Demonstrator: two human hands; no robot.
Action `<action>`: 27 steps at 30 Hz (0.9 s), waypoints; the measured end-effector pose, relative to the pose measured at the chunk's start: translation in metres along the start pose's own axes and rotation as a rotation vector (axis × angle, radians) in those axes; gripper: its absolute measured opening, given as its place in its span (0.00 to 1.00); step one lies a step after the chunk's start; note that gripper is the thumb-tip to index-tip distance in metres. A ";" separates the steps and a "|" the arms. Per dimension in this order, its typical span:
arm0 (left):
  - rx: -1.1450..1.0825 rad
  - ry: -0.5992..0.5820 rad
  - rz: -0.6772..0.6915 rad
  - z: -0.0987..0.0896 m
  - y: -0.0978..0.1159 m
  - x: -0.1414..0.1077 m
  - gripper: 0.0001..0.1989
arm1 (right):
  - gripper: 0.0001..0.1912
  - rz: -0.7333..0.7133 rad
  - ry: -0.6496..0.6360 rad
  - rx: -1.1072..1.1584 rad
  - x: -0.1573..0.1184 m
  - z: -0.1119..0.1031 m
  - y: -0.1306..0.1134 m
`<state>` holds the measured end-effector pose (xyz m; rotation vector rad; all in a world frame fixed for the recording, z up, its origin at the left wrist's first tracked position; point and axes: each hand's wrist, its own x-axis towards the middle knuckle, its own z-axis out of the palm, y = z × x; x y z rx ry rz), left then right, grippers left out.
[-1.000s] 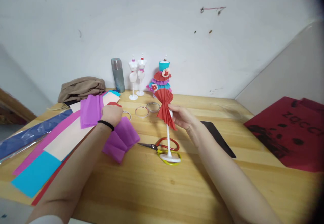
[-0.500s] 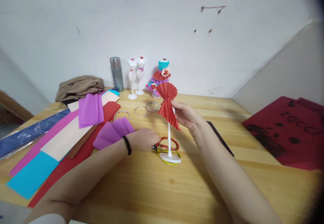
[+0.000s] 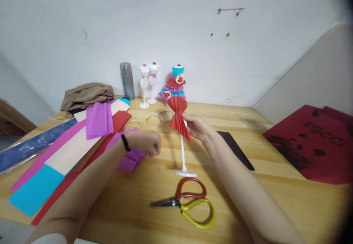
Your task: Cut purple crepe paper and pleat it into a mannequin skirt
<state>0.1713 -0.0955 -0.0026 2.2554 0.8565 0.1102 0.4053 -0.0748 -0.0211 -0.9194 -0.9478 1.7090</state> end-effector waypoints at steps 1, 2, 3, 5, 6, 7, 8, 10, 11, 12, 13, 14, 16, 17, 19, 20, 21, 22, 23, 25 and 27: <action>-0.062 0.039 -0.060 -0.006 -0.005 0.000 0.06 | 0.04 0.004 0.002 0.001 0.001 0.001 0.003; -0.123 0.110 -0.118 -0.011 -0.008 0.001 0.05 | 0.04 0.006 0.002 0.001 0.002 0.003 0.005; -0.184 0.195 -0.171 -0.014 -0.011 0.003 0.05 | 0.04 0.008 0.000 0.001 0.003 0.005 0.008; -0.295 0.367 -0.247 -0.014 -0.013 0.010 0.09 | 0.03 0.016 -0.009 -0.003 0.004 0.010 0.014; -0.348 0.429 -0.274 -0.012 -0.013 0.014 0.11 | 0.02 0.021 -0.015 -0.005 0.004 0.013 0.017; -0.401 0.471 -0.295 -0.009 -0.012 0.018 0.13 | 0.02 0.027 -0.022 -0.006 0.005 0.016 0.019; -0.452 0.496 -0.314 -0.005 -0.010 0.021 0.14 | 0.03 0.032 -0.029 -0.006 0.004 0.019 0.022; -0.541 0.514 -0.346 -0.001 -0.008 0.026 0.17 | 0.04 0.039 -0.041 -0.006 0.004 0.023 0.026; -0.577 0.516 -0.361 0.001 -0.008 0.027 0.17 | 0.04 0.040 -0.045 -0.006 0.004 0.024 0.028; -0.606 0.517 -0.374 0.001 -0.008 0.027 0.17 | 0.05 0.040 -0.047 -0.006 0.005 0.025 0.030; -0.630 0.519 -0.385 0.000 -0.009 0.027 0.17 | 0.05 0.037 -0.046 -0.006 0.005 0.025 0.033; -0.648 0.521 -0.395 -0.001 -0.011 0.026 0.16 | 0.06 0.034 -0.043 -0.006 0.007 0.024 0.036; -0.676 0.522 -0.417 -0.004 -0.017 0.025 0.12 | 0.09 0.024 -0.035 -0.005 0.011 0.022 0.043; -0.687 0.522 -0.428 -0.005 -0.020 0.025 0.10 | 0.10 0.019 -0.032 -0.005 0.013 0.022 0.047; -0.711 0.522 -0.449 -0.007 -0.026 0.025 0.08 | 0.13 0.012 -0.032 -0.008 0.018 0.022 0.055; -0.724 0.522 -0.459 -0.007 -0.029 0.025 0.07 | 0.15 0.009 -0.034 -0.011 0.020 0.022 0.058; -0.739 0.520 -0.466 -0.007 -0.031 0.026 0.07 | 0.16 0.007 -0.039 -0.013 0.021 0.023 0.061; -0.756 0.513 -0.470 -0.007 -0.032 0.026 0.07 | 0.17 0.004 -0.043 -0.016 0.022 0.024 0.063; -0.774 0.502 -0.472 -0.007 -0.032 0.026 0.08 | 0.18 0.000 -0.047 -0.018 0.023 0.025 0.065; -0.812 0.468 -0.467 -0.007 -0.030 0.025 0.09 | 0.20 -0.008 -0.052 -0.022 0.023 0.026 0.067; -0.847 0.433 -0.455 -0.007 -0.027 0.023 0.10 | 0.20 -0.010 -0.055 -0.030 0.023 0.026 0.068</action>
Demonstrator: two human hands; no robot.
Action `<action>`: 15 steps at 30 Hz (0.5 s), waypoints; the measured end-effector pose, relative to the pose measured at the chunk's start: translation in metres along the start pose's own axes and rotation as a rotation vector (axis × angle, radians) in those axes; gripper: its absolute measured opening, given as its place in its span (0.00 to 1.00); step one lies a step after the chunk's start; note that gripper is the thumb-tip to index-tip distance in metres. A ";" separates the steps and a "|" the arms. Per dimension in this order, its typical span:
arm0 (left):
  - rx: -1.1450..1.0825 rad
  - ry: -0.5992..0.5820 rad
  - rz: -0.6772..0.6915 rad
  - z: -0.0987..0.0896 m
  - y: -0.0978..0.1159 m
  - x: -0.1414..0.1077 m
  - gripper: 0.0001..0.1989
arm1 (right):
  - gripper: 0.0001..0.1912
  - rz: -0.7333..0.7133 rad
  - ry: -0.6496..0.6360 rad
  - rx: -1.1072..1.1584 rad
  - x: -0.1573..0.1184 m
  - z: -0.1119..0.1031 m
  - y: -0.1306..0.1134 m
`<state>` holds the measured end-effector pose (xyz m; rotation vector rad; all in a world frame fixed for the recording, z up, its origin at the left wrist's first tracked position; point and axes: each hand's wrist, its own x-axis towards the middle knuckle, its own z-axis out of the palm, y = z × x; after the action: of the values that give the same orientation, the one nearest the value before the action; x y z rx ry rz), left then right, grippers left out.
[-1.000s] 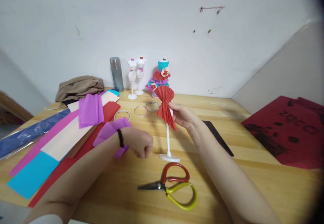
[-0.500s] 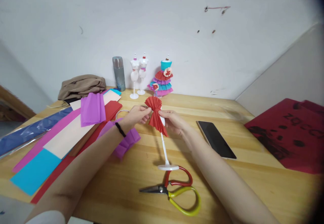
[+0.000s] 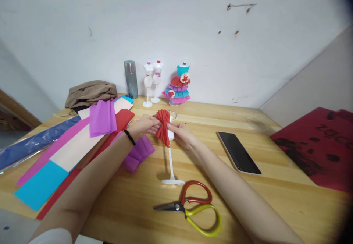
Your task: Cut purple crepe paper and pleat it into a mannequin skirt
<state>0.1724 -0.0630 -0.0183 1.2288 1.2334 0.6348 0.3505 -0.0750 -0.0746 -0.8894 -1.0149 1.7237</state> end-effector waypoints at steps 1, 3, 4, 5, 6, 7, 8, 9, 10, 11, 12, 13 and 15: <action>-0.011 -0.018 -0.003 0.001 0.001 -0.002 0.11 | 0.20 0.001 -0.001 -0.005 0.000 0.000 0.000; -0.027 -0.048 -0.005 0.002 0.002 -0.006 0.12 | 0.21 0.006 -0.005 -0.014 0.000 -0.001 0.000; -0.032 -0.058 -0.004 0.002 0.002 -0.007 0.12 | 0.21 0.007 -0.007 -0.019 0.000 -0.001 0.000; -0.034 -0.063 -0.002 0.002 0.002 -0.007 0.13 | 0.21 0.008 -0.011 -0.023 -0.001 -0.001 -0.001; -0.032 -0.062 -0.001 0.002 0.002 -0.007 0.13 | 0.21 0.007 -0.015 -0.026 -0.002 -0.001 -0.003; -0.027 -0.053 0.000 0.001 0.002 -0.007 0.13 | 0.21 0.005 -0.020 -0.030 -0.003 0.000 -0.005; -0.018 -0.038 0.001 -0.001 0.002 -0.006 0.13 | 0.20 0.001 -0.024 -0.034 -0.004 0.000 -0.009; -0.004 -0.020 0.002 -0.003 0.003 -0.005 0.13 | 0.20 -0.004 -0.028 -0.039 -0.006 -0.001 -0.014; 0.012 0.000 0.005 -0.006 0.004 -0.004 0.13 | 0.19 -0.010 -0.031 -0.045 -0.008 -0.001 -0.020; 0.033 0.019 0.010 -0.010 0.005 -0.004 0.13 | 0.18 -0.015 -0.033 -0.052 -0.010 -0.003 -0.027; 0.059 0.035 0.016 -0.014 0.007 -0.004 0.12 | 0.18 -0.018 -0.037 -0.060 -0.012 -0.004 -0.034; 0.094 0.048 0.023 -0.018 0.009 -0.004 0.12 | 0.18 -0.020 -0.041 -0.070 -0.014 -0.006 -0.042; 0.187 0.070 0.030 -0.026 0.012 -0.006 0.10 | 0.18 -0.024 -0.052 -0.097 -0.019 -0.010 -0.057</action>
<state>0.1491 -0.0559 -0.0012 1.3917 1.3587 0.5991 0.3854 -0.0761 -0.0243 -0.8938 -1.1480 1.6966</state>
